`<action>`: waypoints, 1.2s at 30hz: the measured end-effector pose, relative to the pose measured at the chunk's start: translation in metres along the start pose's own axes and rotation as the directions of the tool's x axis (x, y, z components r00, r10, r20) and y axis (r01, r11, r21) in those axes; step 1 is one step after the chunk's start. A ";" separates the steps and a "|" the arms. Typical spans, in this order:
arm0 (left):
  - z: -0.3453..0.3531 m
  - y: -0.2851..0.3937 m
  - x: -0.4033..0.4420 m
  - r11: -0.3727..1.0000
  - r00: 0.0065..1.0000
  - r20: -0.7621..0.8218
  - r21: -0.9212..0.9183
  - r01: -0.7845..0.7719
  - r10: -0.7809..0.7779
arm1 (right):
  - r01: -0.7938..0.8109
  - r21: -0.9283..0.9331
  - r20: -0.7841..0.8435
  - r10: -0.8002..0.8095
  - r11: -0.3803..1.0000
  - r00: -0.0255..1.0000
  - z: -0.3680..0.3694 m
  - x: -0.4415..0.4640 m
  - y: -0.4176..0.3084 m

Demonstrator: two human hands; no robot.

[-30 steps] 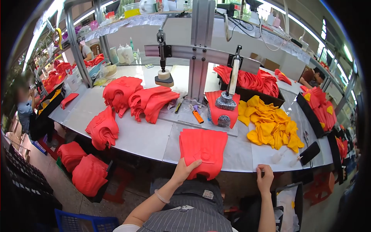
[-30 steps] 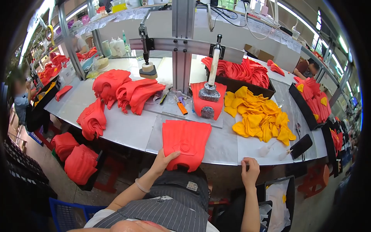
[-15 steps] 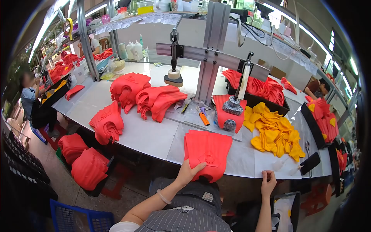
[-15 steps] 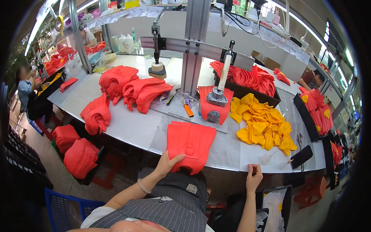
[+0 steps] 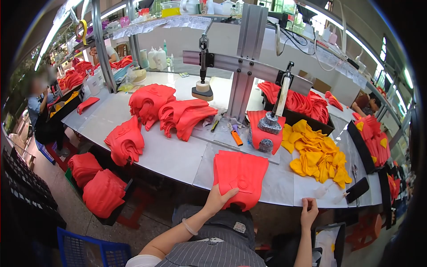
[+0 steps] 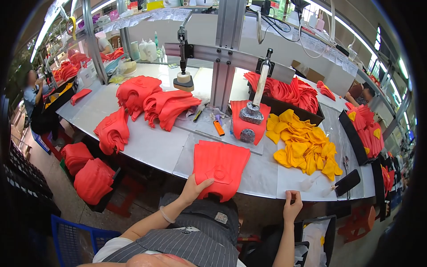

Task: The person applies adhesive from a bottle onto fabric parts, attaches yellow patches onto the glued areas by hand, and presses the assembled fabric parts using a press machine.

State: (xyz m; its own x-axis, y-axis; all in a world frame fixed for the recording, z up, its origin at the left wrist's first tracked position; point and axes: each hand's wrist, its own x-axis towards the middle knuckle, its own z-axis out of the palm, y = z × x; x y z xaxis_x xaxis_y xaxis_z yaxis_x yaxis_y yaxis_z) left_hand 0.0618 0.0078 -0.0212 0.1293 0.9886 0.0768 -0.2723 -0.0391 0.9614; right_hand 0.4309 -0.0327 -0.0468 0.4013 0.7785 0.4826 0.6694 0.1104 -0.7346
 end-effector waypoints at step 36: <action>0.000 -0.016 0.001 1.000 0.993 -0.113 0.014 -0.023 0.024 | 0.017 0.043 -0.001 -0.017 0.999 1.000 0.000 0.002 0.007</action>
State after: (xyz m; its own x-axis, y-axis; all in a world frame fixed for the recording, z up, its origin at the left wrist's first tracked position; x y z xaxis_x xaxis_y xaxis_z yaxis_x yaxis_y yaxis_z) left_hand 0.0665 0.0092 -0.0364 0.0142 0.9975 0.0698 -0.2616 -0.0637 0.9631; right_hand 0.4365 -0.0306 -0.0516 0.3902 0.7761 0.4953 0.6487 0.1500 -0.7461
